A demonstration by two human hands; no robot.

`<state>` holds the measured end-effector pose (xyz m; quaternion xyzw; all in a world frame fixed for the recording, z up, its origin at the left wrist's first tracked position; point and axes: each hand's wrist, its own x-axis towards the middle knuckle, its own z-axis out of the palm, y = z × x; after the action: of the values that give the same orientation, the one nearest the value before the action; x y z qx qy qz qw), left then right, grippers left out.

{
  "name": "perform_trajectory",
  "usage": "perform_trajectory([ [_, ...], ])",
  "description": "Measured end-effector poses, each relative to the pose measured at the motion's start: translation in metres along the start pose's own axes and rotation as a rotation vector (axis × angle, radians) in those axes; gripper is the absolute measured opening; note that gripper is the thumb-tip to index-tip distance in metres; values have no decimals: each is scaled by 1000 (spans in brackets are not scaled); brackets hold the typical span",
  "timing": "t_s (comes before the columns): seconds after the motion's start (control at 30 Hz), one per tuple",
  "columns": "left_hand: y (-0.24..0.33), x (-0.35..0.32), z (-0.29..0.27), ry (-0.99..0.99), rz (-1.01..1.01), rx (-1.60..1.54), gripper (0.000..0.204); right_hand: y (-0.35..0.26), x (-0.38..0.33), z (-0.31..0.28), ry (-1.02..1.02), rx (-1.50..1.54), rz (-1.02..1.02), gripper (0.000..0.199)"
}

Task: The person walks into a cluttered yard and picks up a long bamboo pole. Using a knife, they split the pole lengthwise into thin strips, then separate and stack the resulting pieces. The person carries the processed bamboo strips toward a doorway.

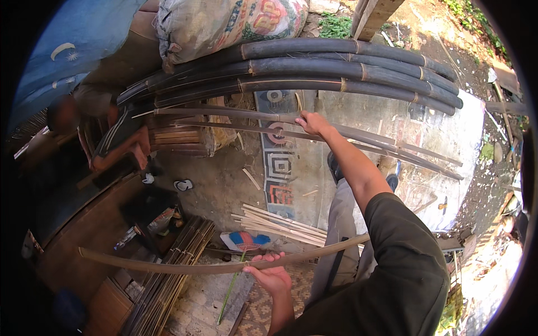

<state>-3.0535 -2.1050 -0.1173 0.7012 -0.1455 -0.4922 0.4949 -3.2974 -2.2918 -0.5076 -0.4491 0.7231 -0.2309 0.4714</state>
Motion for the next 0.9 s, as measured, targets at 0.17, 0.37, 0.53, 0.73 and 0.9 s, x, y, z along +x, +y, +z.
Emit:
perform_trajectory([
  [0.17,-7,18,-2,31,-29,34,59,15,2,13,153,-204,-150,29],
  [0.37,-11,32,4,46,-38,49,59,69,-47,22,364,-119,-47,26],
  [0.53,-13,38,15,37,-34,81,60,132,-128,38,252,-286,168,41],
  [0.73,-14,34,24,-2,-7,104,55,155,-140,33,301,-387,226,61],
  [0.9,-18,34,37,-27,15,164,56,201,-114,26,349,-355,421,64],
])
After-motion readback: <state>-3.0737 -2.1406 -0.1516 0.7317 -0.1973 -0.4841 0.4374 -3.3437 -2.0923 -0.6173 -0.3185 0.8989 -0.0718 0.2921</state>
